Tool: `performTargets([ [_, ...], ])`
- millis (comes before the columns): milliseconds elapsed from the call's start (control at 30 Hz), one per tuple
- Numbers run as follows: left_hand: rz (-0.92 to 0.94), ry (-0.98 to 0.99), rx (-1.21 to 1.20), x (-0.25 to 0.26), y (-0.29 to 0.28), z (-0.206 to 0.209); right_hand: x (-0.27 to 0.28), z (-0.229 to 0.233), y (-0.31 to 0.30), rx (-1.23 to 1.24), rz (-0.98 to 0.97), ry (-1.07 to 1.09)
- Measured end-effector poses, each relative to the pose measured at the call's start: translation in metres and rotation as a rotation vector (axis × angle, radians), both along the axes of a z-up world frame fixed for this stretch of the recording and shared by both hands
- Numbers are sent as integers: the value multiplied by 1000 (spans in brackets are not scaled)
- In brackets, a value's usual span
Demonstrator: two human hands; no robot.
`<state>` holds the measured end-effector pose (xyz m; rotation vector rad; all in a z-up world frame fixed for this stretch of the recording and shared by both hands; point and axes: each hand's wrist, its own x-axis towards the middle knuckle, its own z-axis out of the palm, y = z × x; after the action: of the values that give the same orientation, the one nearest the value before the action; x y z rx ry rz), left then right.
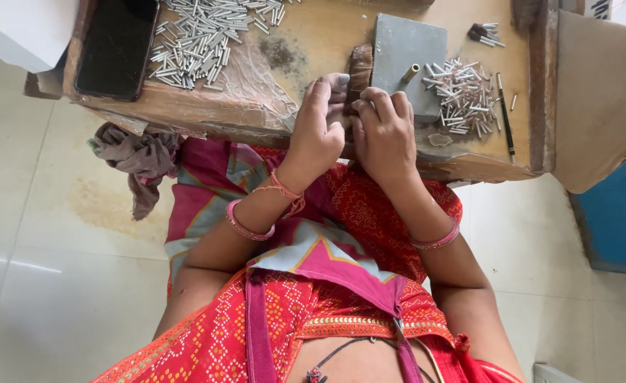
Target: Applying a white substance to the tips of small metal pins at a workbench.
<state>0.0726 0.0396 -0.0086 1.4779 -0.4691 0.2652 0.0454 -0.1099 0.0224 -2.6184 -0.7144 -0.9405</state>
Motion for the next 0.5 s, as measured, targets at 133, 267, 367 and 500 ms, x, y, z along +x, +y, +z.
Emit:
performTargets([
  [133, 139, -102, 195, -5, 8, 18, 11, -1, 0, -7, -17, 39],
  [267, 164, -205, 352, 8, 7, 13, 23, 4, -5, -47, 3, 71],
  [367, 139, -224, 441, 17, 7, 16, 28, 7, -9, 2, 58, 101],
  [500, 123, -216, 569, 32, 6, 5, 29, 5, -11, 91, 109, 125],
])
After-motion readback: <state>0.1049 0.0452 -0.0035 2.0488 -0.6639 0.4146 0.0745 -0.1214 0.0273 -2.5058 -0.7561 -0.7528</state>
